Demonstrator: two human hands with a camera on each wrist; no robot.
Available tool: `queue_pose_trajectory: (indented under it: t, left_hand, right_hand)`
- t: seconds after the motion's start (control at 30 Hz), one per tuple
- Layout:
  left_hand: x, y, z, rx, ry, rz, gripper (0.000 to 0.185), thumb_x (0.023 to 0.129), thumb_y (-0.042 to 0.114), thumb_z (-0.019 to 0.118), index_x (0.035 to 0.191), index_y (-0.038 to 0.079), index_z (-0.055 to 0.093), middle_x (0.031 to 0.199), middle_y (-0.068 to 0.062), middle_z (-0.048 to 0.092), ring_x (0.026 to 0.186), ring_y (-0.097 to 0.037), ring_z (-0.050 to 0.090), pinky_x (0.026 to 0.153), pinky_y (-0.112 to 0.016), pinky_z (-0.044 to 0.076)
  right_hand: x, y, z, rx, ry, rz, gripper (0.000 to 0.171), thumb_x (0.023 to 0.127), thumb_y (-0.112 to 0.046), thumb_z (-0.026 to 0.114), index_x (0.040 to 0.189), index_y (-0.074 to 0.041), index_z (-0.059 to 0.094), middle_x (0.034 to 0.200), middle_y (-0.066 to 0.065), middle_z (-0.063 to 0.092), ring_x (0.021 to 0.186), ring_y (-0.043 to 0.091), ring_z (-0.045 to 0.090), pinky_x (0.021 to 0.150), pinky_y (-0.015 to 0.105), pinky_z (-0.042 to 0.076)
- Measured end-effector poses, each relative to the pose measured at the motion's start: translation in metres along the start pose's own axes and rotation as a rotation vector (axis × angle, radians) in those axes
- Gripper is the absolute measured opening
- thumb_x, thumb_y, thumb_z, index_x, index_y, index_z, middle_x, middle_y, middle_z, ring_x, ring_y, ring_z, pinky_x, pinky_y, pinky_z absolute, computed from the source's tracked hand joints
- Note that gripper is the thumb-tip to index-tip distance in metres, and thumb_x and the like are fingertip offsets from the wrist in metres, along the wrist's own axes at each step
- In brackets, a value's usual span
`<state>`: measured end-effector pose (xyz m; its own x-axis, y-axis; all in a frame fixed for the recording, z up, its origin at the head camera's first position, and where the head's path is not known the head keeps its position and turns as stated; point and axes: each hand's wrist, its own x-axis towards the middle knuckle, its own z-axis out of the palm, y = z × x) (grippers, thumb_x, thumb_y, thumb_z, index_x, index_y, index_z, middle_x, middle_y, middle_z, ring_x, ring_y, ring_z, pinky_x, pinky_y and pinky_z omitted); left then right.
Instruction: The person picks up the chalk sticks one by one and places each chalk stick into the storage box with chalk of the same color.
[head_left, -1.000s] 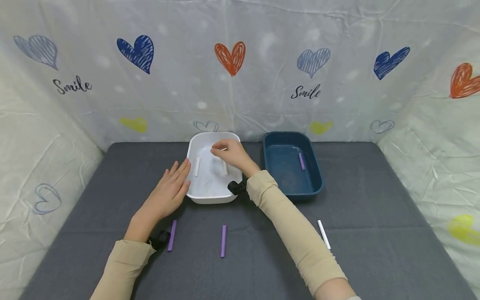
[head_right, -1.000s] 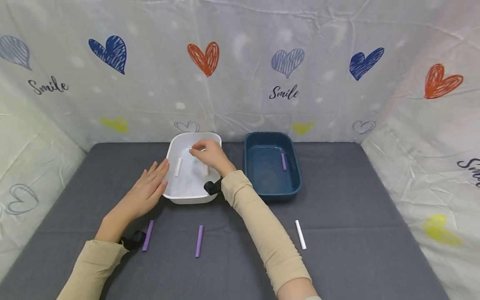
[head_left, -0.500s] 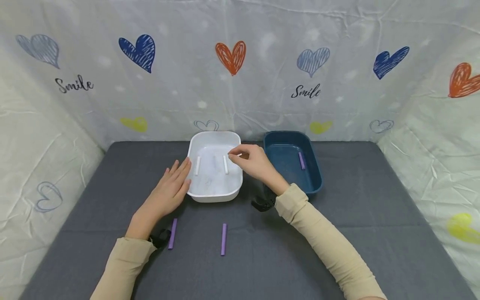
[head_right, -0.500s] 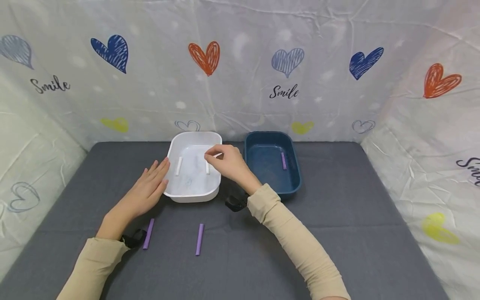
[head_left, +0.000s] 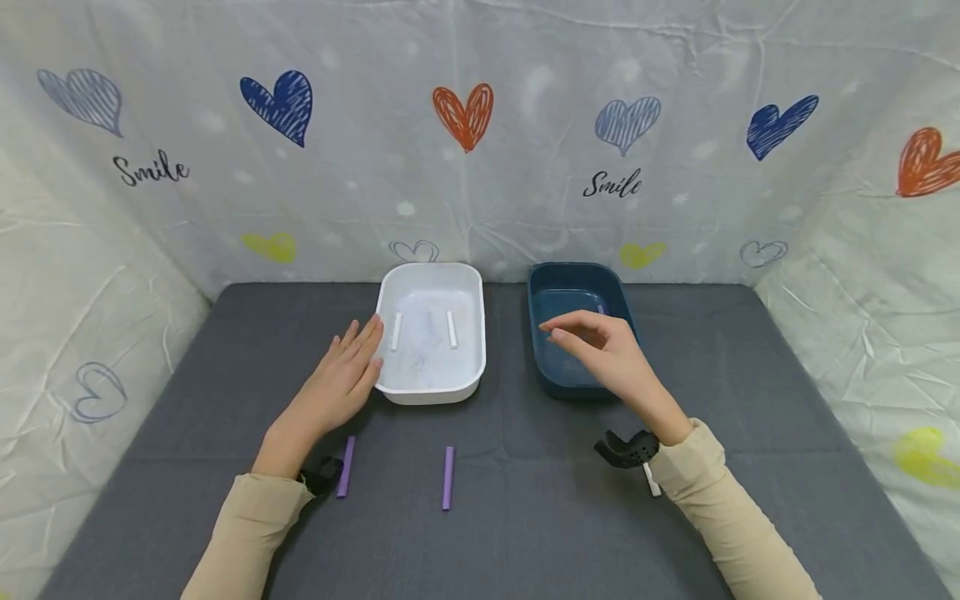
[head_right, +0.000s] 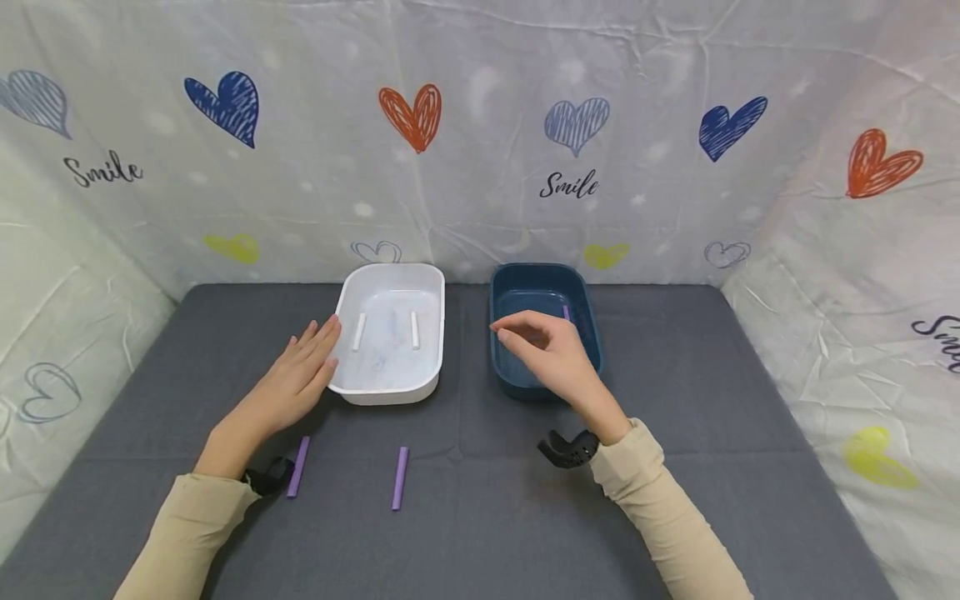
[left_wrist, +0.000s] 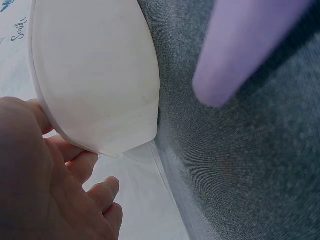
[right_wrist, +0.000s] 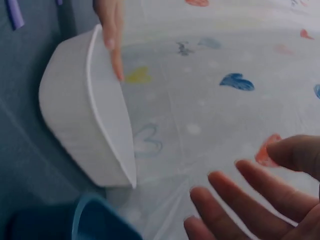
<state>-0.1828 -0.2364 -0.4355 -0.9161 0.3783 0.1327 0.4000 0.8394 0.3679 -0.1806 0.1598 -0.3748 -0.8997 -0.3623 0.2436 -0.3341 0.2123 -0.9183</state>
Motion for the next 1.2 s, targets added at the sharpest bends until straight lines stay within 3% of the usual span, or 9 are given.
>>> queue_pose_trajectory:
  t: [0.13, 0.3, 0.5, 0.73, 0.97, 1.07, 1.2]
  left_hand:
    - [0.0, -0.002, 0.001, 0.003, -0.002, -0.001, 0.058, 0.109, 0.03, 0.032, 0.158, 0.002, 0.018, 0.165, -0.01, 0.012, 0.15, -0.04, 0.006, 0.117, -0.062, 0.009]
    - [0.0, -0.003, 0.001, 0.001, 0.006, -0.004, 0.058, 0.109, 0.031, 0.031, 0.158, 0.003, 0.018, 0.165, -0.01, 0.011, 0.15, -0.041, 0.008, 0.117, -0.062, 0.009]
    - [0.001, -0.003, 0.002, -0.001, 0.005, -0.002, 0.058, 0.109, 0.032, 0.031, 0.158, 0.004, 0.017, 0.166, -0.009, 0.011, 0.149, -0.042, 0.008, 0.117, -0.061, 0.009]
    - [0.001, -0.003, 0.001, -0.004, -0.002, -0.007, 0.058, 0.109, 0.031, 0.031, 0.158, 0.003, 0.017, 0.166, -0.01, 0.011, 0.15, -0.041, 0.006, 0.117, -0.062, 0.009]
    - [0.001, -0.002, 0.003, -0.007, 0.005, -0.003, 0.058, 0.109, 0.031, 0.031, 0.158, 0.003, 0.017, 0.166, -0.009, 0.01, 0.149, -0.041, 0.008, 0.117, -0.062, 0.009]
    - [0.001, -0.003, 0.003, -0.001, 0.007, -0.006, 0.058, 0.109, 0.031, 0.031, 0.158, 0.003, 0.017, 0.166, -0.009, 0.01, 0.15, -0.041, 0.008, 0.117, -0.061, 0.009]
    - [0.001, -0.003, 0.004, 0.003, 0.006, -0.009, 0.058, 0.109, 0.031, 0.031, 0.159, 0.004, 0.016, 0.166, -0.009, 0.01, 0.15, -0.041, 0.008, 0.117, -0.061, 0.009]
  right_hand:
    - [-0.02, 0.011, -0.019, 0.055, 0.0, -0.041, 0.024, 0.1, -0.016, 0.061, 0.12, -0.005, 0.069, 0.123, 0.016, 0.066, 0.114, 0.029, 0.063, 0.099, 0.034, 0.05]
    - [-0.042, 0.032, -0.045, 0.057, 0.032, -0.099, 0.022, 0.101, -0.006, 0.056, 0.119, 0.002, 0.068, 0.118, 0.017, 0.069, 0.11, 0.024, 0.066, 0.092, 0.032, 0.054]
    - [-0.074, 0.068, -0.065, 0.045, 0.088, -0.028, 0.023, 0.102, -0.007, 0.055, 0.117, 0.007, 0.066, 0.114, 0.016, 0.071, 0.103, 0.025, 0.068, 0.083, 0.034, 0.057]
    - [-0.109, 0.105, -0.07, 0.086, 0.052, 0.069, 0.025, 0.102, -0.006, 0.056, 0.119, 0.008, 0.065, 0.115, 0.03, 0.065, 0.103, 0.029, 0.069, 0.083, 0.034, 0.058]
    - [-0.128, 0.119, -0.068, 0.07, 0.04, 0.196, 0.031, 0.1, -0.014, 0.061, 0.125, 0.003, 0.064, 0.122, 0.02, 0.067, 0.111, 0.016, 0.066, 0.092, 0.024, 0.052]
    - [-0.129, 0.123, -0.068, 0.039, 0.031, 0.185, 0.03, 0.098, -0.013, 0.064, 0.124, 0.0, 0.065, 0.122, 0.018, 0.067, 0.111, 0.015, 0.065, 0.091, 0.023, 0.052]
    - [-0.129, 0.128, -0.072, -0.022, -0.067, 0.113, 0.032, 0.094, -0.007, 0.068, 0.126, -0.003, 0.065, 0.125, 0.016, 0.065, 0.115, 0.014, 0.061, 0.094, 0.021, 0.049]
